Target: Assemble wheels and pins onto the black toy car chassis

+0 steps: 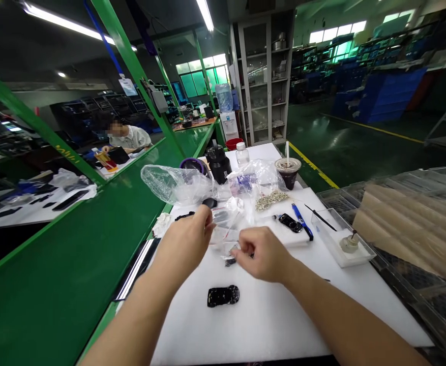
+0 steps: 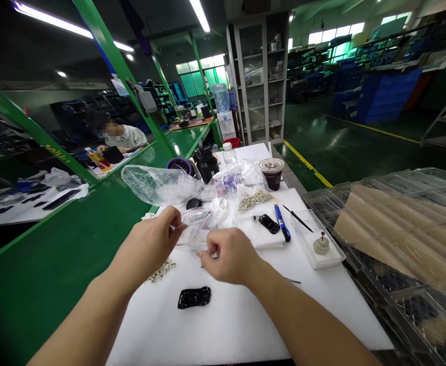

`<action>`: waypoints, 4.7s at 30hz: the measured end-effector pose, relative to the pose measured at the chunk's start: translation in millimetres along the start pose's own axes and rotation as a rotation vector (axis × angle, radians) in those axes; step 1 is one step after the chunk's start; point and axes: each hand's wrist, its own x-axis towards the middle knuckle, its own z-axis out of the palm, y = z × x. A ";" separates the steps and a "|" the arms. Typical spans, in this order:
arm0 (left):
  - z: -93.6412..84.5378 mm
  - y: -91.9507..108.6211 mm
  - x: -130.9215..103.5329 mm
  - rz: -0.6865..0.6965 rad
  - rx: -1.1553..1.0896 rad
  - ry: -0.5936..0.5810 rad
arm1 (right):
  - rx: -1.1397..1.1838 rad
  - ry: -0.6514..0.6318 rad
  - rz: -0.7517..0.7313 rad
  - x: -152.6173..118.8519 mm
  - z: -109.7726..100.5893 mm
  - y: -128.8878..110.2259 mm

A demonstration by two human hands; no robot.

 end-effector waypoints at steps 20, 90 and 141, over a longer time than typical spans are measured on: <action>15.5 -13.4 -30.0 0.336 0.001 -0.264 | -0.202 -0.040 0.139 4.0 27.2 21.9; 2.1 -17.7 -26.3 -0.029 -0.471 -0.319 | 0.025 -0.064 0.087 0.2 39.9 11.4; -12.0 -26.1 -27.4 0.319 -0.247 -0.023 | 0.356 -0.057 0.192 5.9 34.4 30.7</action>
